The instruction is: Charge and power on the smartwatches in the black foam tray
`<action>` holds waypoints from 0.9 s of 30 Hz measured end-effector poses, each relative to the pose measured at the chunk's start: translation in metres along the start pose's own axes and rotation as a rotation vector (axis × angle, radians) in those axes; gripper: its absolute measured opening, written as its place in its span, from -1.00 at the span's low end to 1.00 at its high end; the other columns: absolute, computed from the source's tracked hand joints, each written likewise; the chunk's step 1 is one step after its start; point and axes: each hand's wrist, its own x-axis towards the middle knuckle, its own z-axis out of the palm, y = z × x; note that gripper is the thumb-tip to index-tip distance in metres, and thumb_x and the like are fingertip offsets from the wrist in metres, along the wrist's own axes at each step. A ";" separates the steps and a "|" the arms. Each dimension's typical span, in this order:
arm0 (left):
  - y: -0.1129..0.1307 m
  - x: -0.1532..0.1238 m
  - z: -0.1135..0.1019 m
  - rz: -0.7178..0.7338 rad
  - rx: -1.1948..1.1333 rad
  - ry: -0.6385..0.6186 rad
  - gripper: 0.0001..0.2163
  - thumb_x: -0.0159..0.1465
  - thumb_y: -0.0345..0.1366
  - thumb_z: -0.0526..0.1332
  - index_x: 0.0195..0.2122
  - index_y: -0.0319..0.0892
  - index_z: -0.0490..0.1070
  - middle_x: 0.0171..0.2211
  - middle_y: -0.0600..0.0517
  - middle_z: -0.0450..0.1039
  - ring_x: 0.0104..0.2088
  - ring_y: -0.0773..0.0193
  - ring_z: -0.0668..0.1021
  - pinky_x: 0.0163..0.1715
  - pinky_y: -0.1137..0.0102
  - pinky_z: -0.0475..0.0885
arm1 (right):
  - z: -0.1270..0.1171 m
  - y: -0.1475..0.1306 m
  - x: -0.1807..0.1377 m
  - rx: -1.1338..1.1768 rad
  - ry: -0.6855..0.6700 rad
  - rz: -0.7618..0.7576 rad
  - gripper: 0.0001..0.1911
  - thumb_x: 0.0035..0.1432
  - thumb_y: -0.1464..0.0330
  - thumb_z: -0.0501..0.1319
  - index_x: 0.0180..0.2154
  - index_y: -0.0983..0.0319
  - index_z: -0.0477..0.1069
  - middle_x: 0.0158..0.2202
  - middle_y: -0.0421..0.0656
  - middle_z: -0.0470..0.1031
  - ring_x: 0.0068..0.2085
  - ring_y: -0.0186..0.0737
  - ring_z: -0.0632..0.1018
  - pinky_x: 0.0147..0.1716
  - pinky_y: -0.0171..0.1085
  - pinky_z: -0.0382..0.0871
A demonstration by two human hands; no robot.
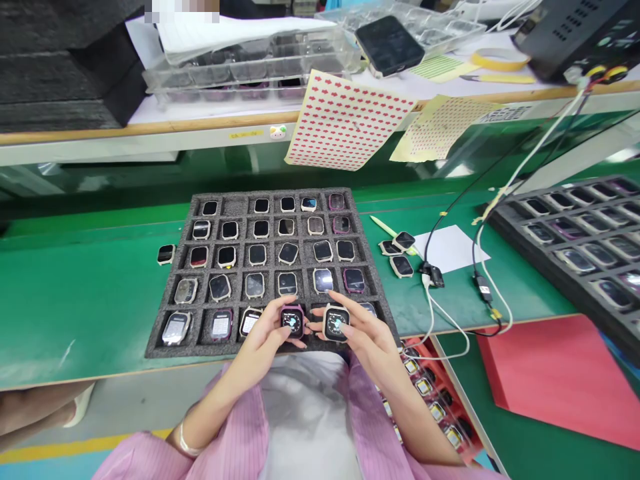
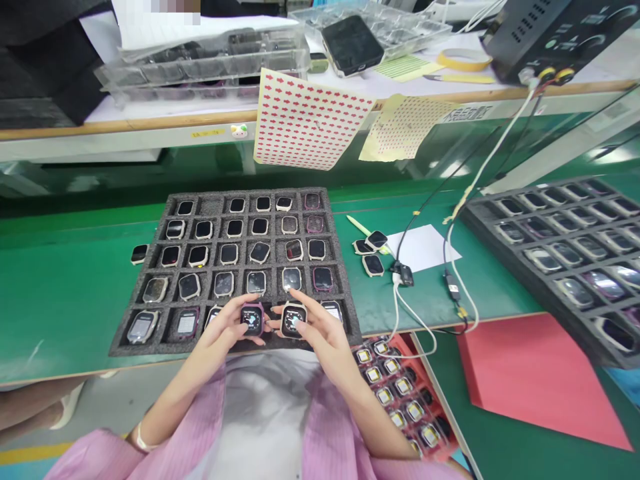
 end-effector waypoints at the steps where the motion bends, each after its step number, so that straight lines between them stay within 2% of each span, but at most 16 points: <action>1: 0.000 0.000 0.000 0.002 -0.004 -0.003 -0.62 0.28 -0.37 0.05 0.14 -0.10 0.18 -0.07 -0.07 0.39 -0.12 0.18 0.51 -0.17 0.27 0.53 | 0.000 0.000 0.000 -0.006 0.002 -0.003 -0.52 0.21 0.31 0.21 0.16 0.08 0.26 0.03 -0.04 0.49 -0.06 0.00 0.57 -0.06 0.00 0.46; 8: -0.002 0.002 -0.002 0.016 -0.007 -0.017 -0.63 0.29 -0.32 0.08 0.12 -0.09 0.18 -0.08 -0.07 0.41 -0.12 0.15 0.52 -0.17 0.25 0.52 | 0.002 0.000 0.000 -0.044 0.034 -0.003 -0.56 0.23 0.29 0.19 0.14 0.08 0.28 0.02 -0.04 0.50 -0.09 -0.03 0.59 -0.10 -0.06 0.48; 12: -0.002 0.004 0.001 0.026 0.061 0.024 -0.58 0.23 -0.35 0.17 0.12 -0.10 0.16 -0.11 -0.04 0.38 -0.20 0.22 0.51 -0.25 0.34 0.49 | 0.004 -0.001 -0.002 0.002 0.013 0.020 -0.45 0.26 0.26 0.17 0.24 0.02 0.10 0.12 -0.04 0.41 0.03 -0.02 0.52 0.01 -0.01 0.39; 15: -0.002 0.005 0.002 0.053 0.163 0.105 -0.55 0.16 -0.39 0.24 0.07 -0.10 0.20 -0.12 -0.01 0.36 -0.18 0.24 0.48 -0.20 0.37 0.44 | 0.006 -0.003 -0.004 0.044 -0.018 0.035 -0.40 0.26 0.25 0.16 0.27 0.01 0.02 0.16 -0.05 0.35 0.09 -0.02 0.46 0.08 0.04 0.31; 17: -0.003 0.005 0.002 0.069 0.221 0.147 -0.59 0.15 -0.37 0.25 0.03 -0.10 0.24 -0.12 -0.01 0.36 -0.17 0.23 0.47 -0.21 0.37 0.43 | 0.007 -0.004 -0.005 0.069 -0.013 0.049 -0.40 0.25 0.26 0.18 0.26 0.03 0.05 0.12 -0.03 0.40 0.06 -0.02 0.49 0.07 0.05 0.31; 19: -0.002 0.004 0.002 0.055 0.251 0.158 -0.63 0.16 -0.35 0.23 0.01 -0.11 0.27 -0.17 0.00 0.36 -0.28 0.26 0.47 -0.31 0.39 0.42 | 0.008 -0.005 -0.003 0.090 -0.004 0.063 -0.43 0.21 0.27 0.22 0.22 0.06 0.15 0.04 -0.02 0.47 -0.01 -0.01 0.55 0.02 0.04 0.36; 21: -0.001 0.003 0.002 0.039 0.274 0.140 -0.67 0.17 -0.36 0.20 -0.01 -0.12 0.29 -0.23 0.01 0.35 -0.37 0.30 0.43 -0.41 0.42 0.38 | 0.007 -0.004 -0.001 0.086 0.008 0.058 -0.52 0.13 0.27 0.29 0.10 0.10 0.33 -0.04 -0.02 0.54 -0.09 -0.01 0.59 -0.04 0.00 0.42; 23: 0.001 0.002 0.002 0.032 0.303 0.114 -0.68 0.16 -0.40 0.18 -0.03 -0.14 0.31 -0.26 0.02 0.34 -0.38 0.31 0.41 -0.43 0.44 0.35 | 0.005 -0.002 0.000 0.062 0.026 0.033 -0.61 0.04 0.26 0.36 -0.05 0.14 0.45 -0.11 -0.03 0.57 -0.16 -0.02 0.61 -0.08 -0.05 0.45; 27: 0.003 0.000 0.005 0.020 0.311 0.098 -0.67 0.16 -0.43 0.17 -0.03 -0.15 0.30 -0.29 0.04 0.30 -0.37 0.32 0.39 -0.42 0.46 0.31 | 0.003 0.000 0.001 0.054 0.040 -0.008 -0.64 -0.06 0.28 0.42 -0.15 0.13 0.51 -0.18 -0.07 0.60 -0.21 -0.05 0.62 -0.11 -0.08 0.47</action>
